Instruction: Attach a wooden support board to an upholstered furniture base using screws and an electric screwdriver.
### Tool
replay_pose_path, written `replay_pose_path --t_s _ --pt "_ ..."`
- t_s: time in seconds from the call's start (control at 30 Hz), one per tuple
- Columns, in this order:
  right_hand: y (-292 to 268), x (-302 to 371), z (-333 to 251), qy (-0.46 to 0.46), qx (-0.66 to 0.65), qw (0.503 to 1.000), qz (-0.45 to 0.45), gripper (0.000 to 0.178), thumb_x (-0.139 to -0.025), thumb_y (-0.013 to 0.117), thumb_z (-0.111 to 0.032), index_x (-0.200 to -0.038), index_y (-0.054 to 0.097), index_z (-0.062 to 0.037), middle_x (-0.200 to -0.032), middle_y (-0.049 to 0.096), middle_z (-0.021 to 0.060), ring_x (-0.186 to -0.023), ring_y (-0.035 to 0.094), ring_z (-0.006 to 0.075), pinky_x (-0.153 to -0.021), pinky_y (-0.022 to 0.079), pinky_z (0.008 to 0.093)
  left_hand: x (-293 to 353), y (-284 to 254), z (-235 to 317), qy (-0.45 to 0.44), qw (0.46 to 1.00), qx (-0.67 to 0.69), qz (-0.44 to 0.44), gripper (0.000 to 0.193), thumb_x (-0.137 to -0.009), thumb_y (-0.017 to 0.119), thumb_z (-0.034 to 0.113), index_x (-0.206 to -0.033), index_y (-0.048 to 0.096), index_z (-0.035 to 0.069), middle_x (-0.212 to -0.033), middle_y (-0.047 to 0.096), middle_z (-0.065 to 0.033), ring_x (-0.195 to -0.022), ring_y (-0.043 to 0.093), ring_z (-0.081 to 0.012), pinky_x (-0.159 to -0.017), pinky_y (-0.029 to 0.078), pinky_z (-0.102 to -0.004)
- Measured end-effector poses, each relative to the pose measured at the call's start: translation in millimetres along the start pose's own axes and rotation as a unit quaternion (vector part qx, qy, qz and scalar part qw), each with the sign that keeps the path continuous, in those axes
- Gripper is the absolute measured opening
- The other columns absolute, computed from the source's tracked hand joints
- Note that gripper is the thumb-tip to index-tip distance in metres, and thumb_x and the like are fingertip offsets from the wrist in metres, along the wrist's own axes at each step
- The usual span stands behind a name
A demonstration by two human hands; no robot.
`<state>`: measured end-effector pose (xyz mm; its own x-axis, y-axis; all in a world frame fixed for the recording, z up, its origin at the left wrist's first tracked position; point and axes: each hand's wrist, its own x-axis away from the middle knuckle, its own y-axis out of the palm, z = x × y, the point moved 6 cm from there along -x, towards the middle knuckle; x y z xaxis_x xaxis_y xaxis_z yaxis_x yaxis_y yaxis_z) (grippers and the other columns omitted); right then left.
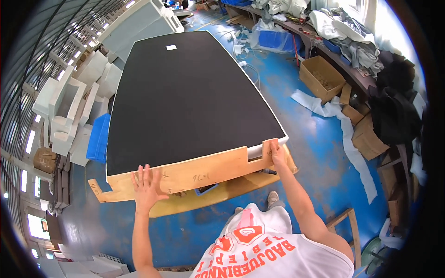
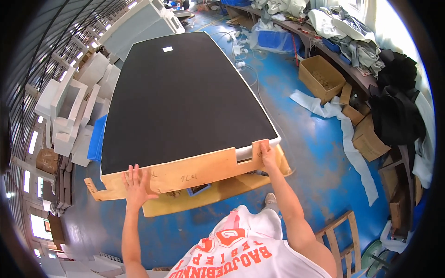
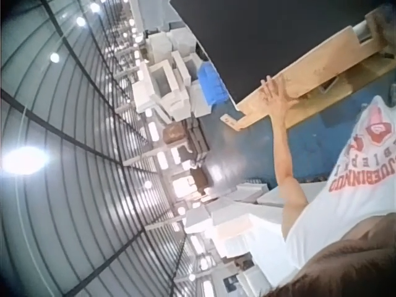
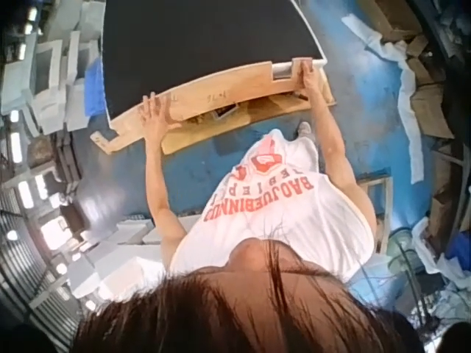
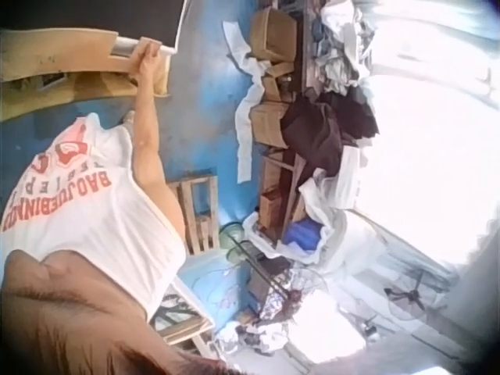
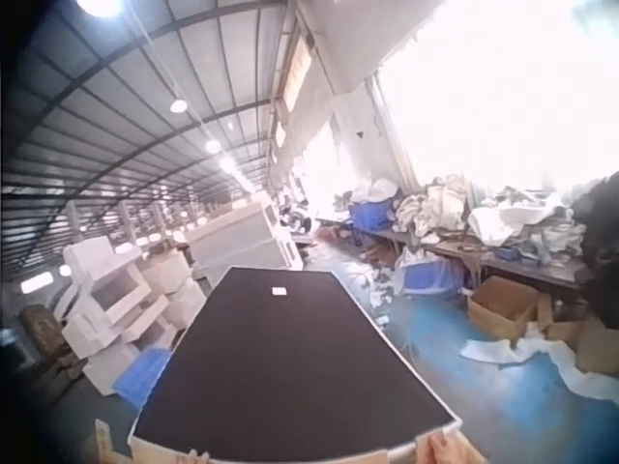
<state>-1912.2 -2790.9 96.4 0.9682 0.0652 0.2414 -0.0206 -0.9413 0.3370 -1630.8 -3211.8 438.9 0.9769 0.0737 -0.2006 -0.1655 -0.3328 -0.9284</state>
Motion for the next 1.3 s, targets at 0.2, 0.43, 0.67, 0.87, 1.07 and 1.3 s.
replay_pose_path --t_s 0.2,0.43,0.67,0.87,1.07,1.3 --pt "-12 -8 -1 0.039 0.047 0.997 0.051 0.066 -0.100 0.046 -0.066 -0.119 0.065 -0.0053 -0.106 0.068 0.0037 -0.097 0.064 0.0136 -0.088 0.052 0.0330 1 16 -15 0.166 0.985 -0.046 0.017 0.095 -0.054 0.083 0.015 -0.143 0.053 0.027 -0.163 0.028 -0.0153 -0.152 0.023 -0.0397 -0.119 0.012 -0.0730" --pt "-4 11 4 0.042 0.053 0.992 0.110 0.063 -0.107 0.034 -0.057 -0.133 0.059 -0.0060 -0.124 0.063 0.0056 -0.115 0.059 0.0208 -0.103 0.045 0.0382 8 3 -35 0.185 0.982 -0.010 0.017 0.094 -0.052 0.085 0.021 -0.141 0.056 0.026 -0.163 0.028 -0.0161 -0.153 0.021 -0.0392 -0.121 0.012 -0.0705" --pt "-56 24 27 0.023 0.024 0.987 0.156 0.070 -0.099 0.044 -0.070 -0.124 0.067 -0.0088 -0.105 0.068 0.0043 -0.095 0.063 0.0179 -0.083 0.053 0.0338 25 4 -15 0.226 0.969 -0.057 0.079 0.072 -0.087 0.063 0.018 -0.154 0.041 0.032 -0.167 0.022 -0.0121 -0.155 0.014 -0.0397 -0.121 0.009 -0.0694" --pt "-59 3 24 0.032 -0.017 0.985 0.170 0.047 -0.102 0.047 -0.061 -0.107 0.064 -0.0182 -0.092 0.058 -0.0028 -0.087 0.051 0.0106 -0.079 0.045 0.0285 24 61 28 0.227 0.938 -0.207 0.160 0.078 -0.094 0.057 0.033 -0.161 0.017 0.037 -0.169 0.012 -0.0102 -0.156 0.008 -0.0389 -0.121 0.007 -0.0697" --pt "-45 -10 24 0.087 -0.013 0.982 0.166 0.041 -0.099 0.051 -0.063 -0.113 0.052 -0.0238 -0.080 0.052 -0.0023 -0.073 0.054 0.0153 -0.063 0.043 0.0411 -2 94 31 0.208 0.877 -0.330 0.279 0.084 -0.091 0.057 0.045 -0.161 0.012 0.035 -0.169 0.012 -0.0051 -0.155 0.009 -0.0355 -0.122 0.004 -0.0669" --pt "-61 -38 30 0.049 -0.007 0.975 0.218 0.032 -0.101 0.050 -0.052 -0.112 0.047 -0.0229 -0.090 0.056 0.0008 -0.074 0.059 0.0195 -0.061 0.050 0.0494 -5 101 36 0.145 0.956 -0.161 0.199 0.074 -0.091 0.062 0.031 -0.157 0.029 0.028 -0.158 0.034 -0.0024 -0.147 0.030 -0.0261 -0.121 0.017 -0.0480"
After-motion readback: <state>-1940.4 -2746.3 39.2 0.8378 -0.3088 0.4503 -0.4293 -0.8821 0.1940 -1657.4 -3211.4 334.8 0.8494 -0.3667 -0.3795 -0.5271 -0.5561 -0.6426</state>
